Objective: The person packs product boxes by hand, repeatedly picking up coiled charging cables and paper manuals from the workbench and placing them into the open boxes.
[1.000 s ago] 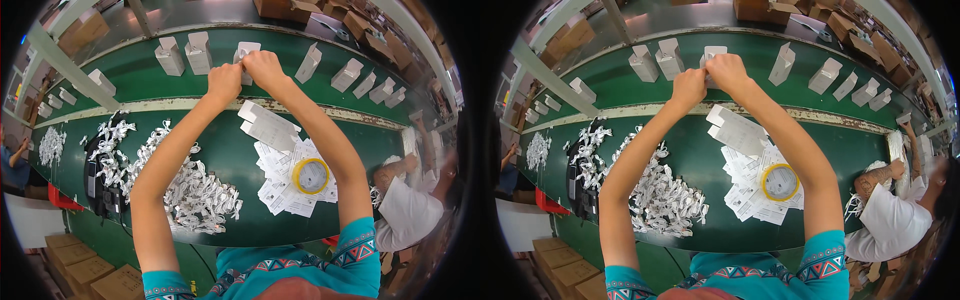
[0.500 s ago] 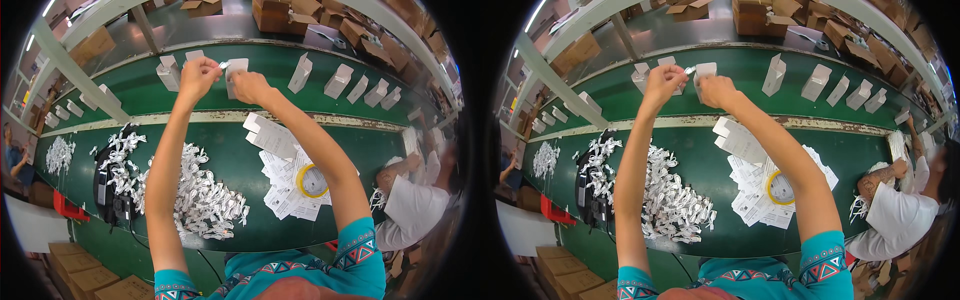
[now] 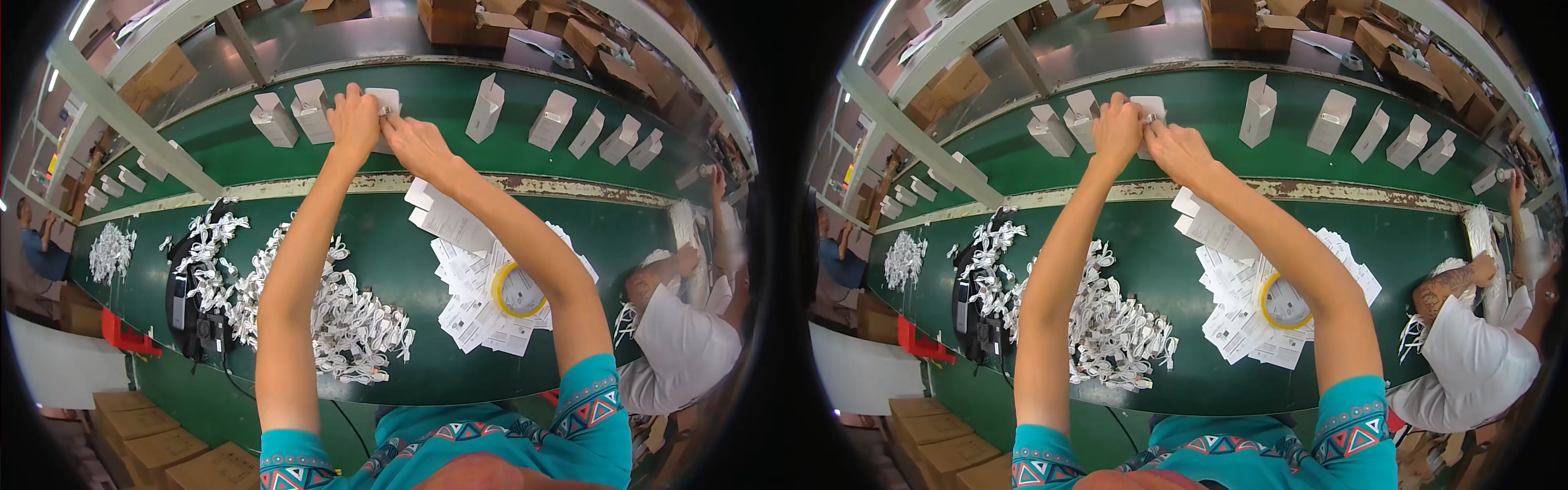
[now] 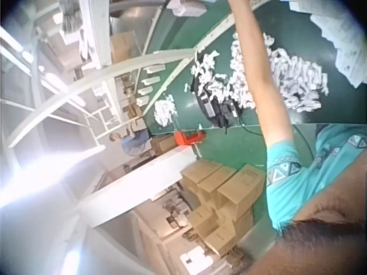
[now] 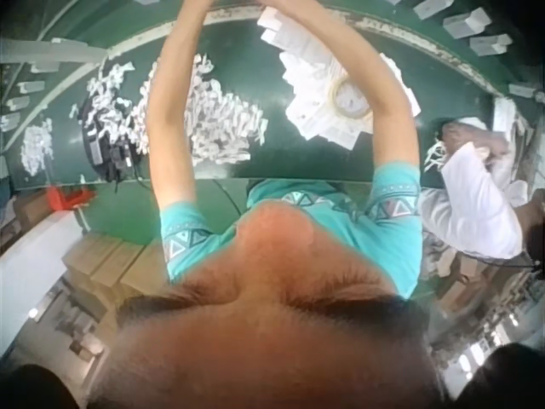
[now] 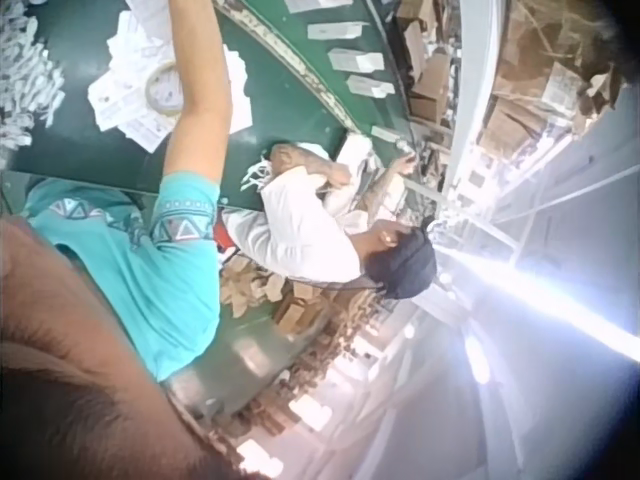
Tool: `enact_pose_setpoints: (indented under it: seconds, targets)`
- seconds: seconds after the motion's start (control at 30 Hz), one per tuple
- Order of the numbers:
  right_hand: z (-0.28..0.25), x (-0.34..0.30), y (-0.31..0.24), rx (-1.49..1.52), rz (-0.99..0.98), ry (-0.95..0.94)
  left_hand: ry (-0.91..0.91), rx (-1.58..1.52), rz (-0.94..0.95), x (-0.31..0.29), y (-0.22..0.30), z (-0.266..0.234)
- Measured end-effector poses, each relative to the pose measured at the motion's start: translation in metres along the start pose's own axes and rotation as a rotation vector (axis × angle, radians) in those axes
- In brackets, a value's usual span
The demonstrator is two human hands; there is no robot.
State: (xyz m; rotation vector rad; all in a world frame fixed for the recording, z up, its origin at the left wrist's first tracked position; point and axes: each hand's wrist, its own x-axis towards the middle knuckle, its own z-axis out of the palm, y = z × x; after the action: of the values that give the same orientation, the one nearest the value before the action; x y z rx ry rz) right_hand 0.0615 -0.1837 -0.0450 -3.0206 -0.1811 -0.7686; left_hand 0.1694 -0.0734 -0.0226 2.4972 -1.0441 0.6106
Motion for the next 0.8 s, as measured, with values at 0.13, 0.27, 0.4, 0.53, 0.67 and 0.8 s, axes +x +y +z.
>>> enact_pose_setpoints:
  seconds: [0.13,0.27,0.4,0.53,0.67,0.8]
  targets:
    - [-0.035,-0.025,-0.016,-0.022,-0.179,0.129,-0.329,-0.029,-0.13,0.01,-0.033,0.013]
    - [-0.073,-0.079,0.004,0.336,0.0,0.172,-0.338,0.104,-0.111,0.021,-0.036,0.021]
    - [-0.143,-0.156,0.044,0.71,0.498,0.022,0.011,-0.012,0.057,0.001,-0.044,-0.01]
    - [-0.152,-0.251,0.089,0.545,0.661,-0.336,0.04,-0.151,0.135,-0.054,-0.041,-0.05]
    - [-0.145,-0.306,0.069,0.525,0.693,-0.325,-0.418,-0.197,0.161,-0.108,-0.048,-0.079]
    - [-0.135,-0.309,0.066,0.712,0.748,-0.31,-0.754,-0.199,-0.054,-0.145,-0.05,-0.1]
